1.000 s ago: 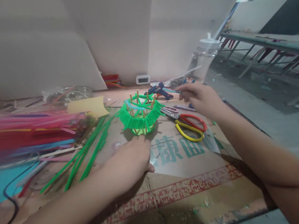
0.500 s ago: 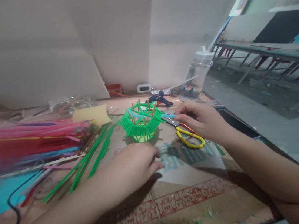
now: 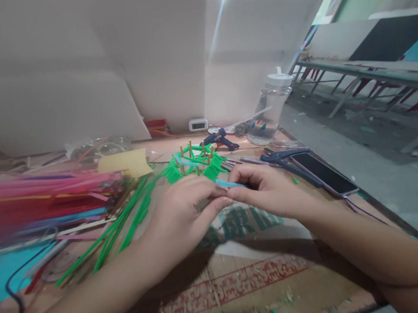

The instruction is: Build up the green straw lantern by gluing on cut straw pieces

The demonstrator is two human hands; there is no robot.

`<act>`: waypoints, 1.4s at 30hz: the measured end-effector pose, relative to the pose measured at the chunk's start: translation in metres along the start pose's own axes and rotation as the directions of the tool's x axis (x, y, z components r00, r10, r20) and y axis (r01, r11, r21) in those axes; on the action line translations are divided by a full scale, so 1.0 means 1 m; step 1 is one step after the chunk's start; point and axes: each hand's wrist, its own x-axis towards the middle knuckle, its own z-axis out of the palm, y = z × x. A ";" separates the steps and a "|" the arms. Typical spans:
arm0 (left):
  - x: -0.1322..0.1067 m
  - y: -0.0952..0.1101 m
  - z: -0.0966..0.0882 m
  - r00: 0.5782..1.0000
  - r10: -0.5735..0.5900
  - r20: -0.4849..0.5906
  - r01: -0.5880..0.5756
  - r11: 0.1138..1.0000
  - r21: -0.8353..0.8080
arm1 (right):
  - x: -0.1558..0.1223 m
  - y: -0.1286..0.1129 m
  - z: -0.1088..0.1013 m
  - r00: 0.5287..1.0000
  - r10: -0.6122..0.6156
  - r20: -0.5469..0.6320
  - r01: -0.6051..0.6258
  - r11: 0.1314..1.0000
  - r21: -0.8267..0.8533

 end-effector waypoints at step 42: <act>0.020 -0.064 -0.039 0.987 0.076 0.141 -0.116 0.947 0.299 | 0.040 0.018 -0.013 0.845 -0.535 -0.022 0.444 0.724 -0.528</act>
